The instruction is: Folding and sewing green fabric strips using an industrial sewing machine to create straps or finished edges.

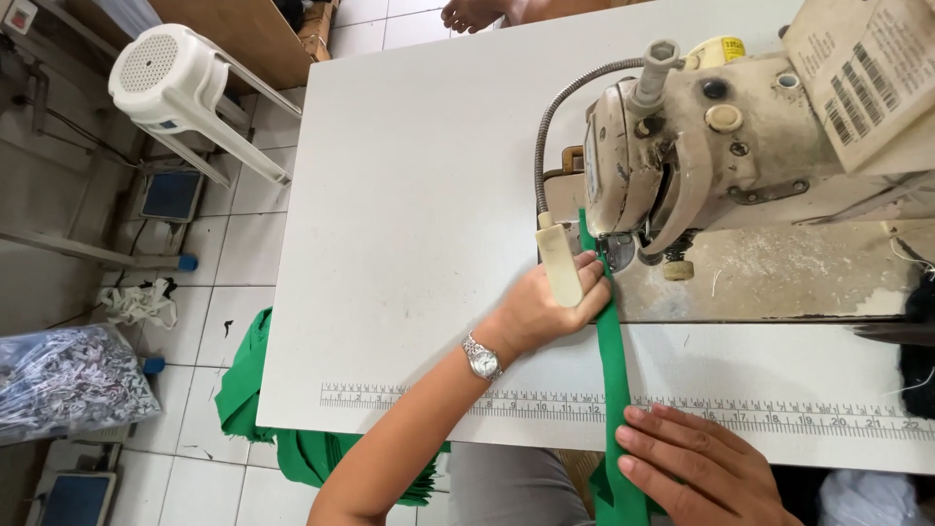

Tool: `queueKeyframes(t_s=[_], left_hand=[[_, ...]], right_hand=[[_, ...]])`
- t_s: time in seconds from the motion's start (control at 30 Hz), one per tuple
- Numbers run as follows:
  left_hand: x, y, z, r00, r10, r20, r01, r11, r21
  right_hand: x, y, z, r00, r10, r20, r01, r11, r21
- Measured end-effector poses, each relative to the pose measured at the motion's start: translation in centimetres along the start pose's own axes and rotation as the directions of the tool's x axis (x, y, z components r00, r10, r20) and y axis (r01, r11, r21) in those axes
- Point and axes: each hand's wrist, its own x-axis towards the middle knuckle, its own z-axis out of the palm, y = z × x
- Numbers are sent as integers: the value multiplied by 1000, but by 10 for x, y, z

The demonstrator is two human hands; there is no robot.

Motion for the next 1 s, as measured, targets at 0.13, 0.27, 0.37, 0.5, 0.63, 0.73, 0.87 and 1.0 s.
queueKeyframes(t_s=[0.13, 0.27, 0.37, 0.5, 0.63, 0.73, 0.87, 1.0], left_hand=[[-3, 2, 1, 994, 51, 94, -58, 996, 74], [0, 4, 2, 990, 60, 131, -70, 994, 79], [1, 5, 0, 985, 67, 160, -96, 979, 179], [1, 5, -5, 978, 40, 203, -61, 993, 102], [1, 9, -4, 976, -5, 217, -12, 997, 78], [2, 13, -5, 966, -31, 257, -5, 990, 140], [6, 14, -9, 954, -47, 296, 1, 988, 153], [3, 16, -5, 941, -16, 337, -58, 977, 207]], right_hand=[[-6, 10, 2, 998, -55, 0, 55, 998, 6], [-9, 17, 5, 997, -81, -2, 82, 997, 14], [-12, 19, 8, 995, -82, -49, 83, 996, 20], [-11, 17, 8, 998, -42, -54, 44, 998, 36], [-15, 10, 13, 995, 50, -83, -47, 998, 37], [-20, 15, 23, 990, 28, -138, -21, 998, 58], [-24, 14, 34, 983, 30, -182, -19, 998, 62], [-27, 12, 41, 976, 132, -170, -117, 989, 95]])
